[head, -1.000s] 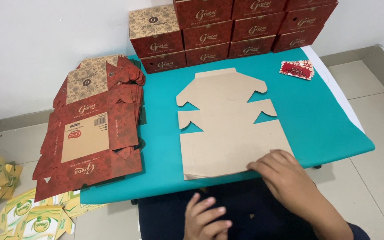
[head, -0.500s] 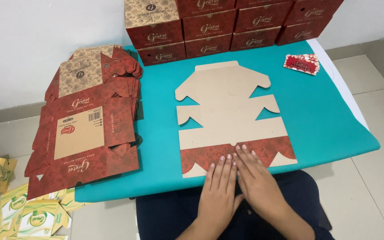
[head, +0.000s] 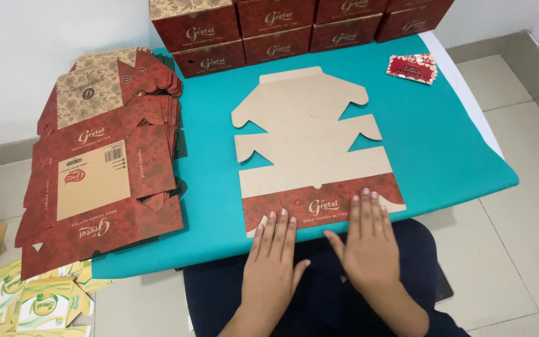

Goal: Assembling a cardboard gift box by folding along pre-scored lines and interlocking flaps.

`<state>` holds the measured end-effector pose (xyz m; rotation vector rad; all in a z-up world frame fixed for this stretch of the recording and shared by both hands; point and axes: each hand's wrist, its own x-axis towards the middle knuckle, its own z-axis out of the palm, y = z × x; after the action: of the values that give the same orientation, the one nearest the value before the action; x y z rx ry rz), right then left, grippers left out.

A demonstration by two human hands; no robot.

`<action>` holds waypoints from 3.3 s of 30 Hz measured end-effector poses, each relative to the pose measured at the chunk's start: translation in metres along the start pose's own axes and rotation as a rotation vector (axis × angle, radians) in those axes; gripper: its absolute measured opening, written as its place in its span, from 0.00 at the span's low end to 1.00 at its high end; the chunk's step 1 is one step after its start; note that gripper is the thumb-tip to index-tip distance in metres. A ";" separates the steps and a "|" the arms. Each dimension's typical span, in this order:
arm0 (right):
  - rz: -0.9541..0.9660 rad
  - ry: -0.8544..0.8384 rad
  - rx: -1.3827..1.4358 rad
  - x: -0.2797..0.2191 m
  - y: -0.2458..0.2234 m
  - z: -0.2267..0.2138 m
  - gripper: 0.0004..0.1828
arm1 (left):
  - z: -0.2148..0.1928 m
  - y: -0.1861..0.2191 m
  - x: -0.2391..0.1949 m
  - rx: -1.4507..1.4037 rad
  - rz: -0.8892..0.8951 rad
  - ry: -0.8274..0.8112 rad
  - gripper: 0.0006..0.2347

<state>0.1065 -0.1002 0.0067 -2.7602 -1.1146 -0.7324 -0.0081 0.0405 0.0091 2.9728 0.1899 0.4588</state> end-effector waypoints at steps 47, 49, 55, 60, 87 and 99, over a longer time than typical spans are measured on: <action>-0.117 -0.313 0.478 0.039 0.054 -0.001 0.42 | -0.011 -0.020 0.035 -0.150 0.006 0.013 0.22; -0.140 -0.285 0.476 0.038 0.052 -0.004 0.39 | -0.011 -0.018 0.034 -0.111 -0.002 0.034 0.23; -0.143 -0.196 0.432 0.025 0.047 -0.016 0.34 | -0.016 -0.004 0.016 -0.131 -0.042 0.105 0.19; -0.312 -0.232 0.364 0.007 0.053 -0.030 0.25 | -0.031 -0.005 -0.001 -0.159 -0.008 -0.072 0.19; -0.175 -0.439 0.498 0.174 0.052 0.051 0.16 | 0.000 0.001 0.047 -0.246 0.080 0.096 0.34; -0.186 -0.065 0.822 0.152 0.060 0.057 0.08 | 0.008 -0.005 0.032 -0.303 0.027 0.226 0.28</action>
<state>0.2643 -0.0334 0.0318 -2.0107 -1.3116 -0.1235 0.0243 0.0491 0.0106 2.6276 0.0912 0.7539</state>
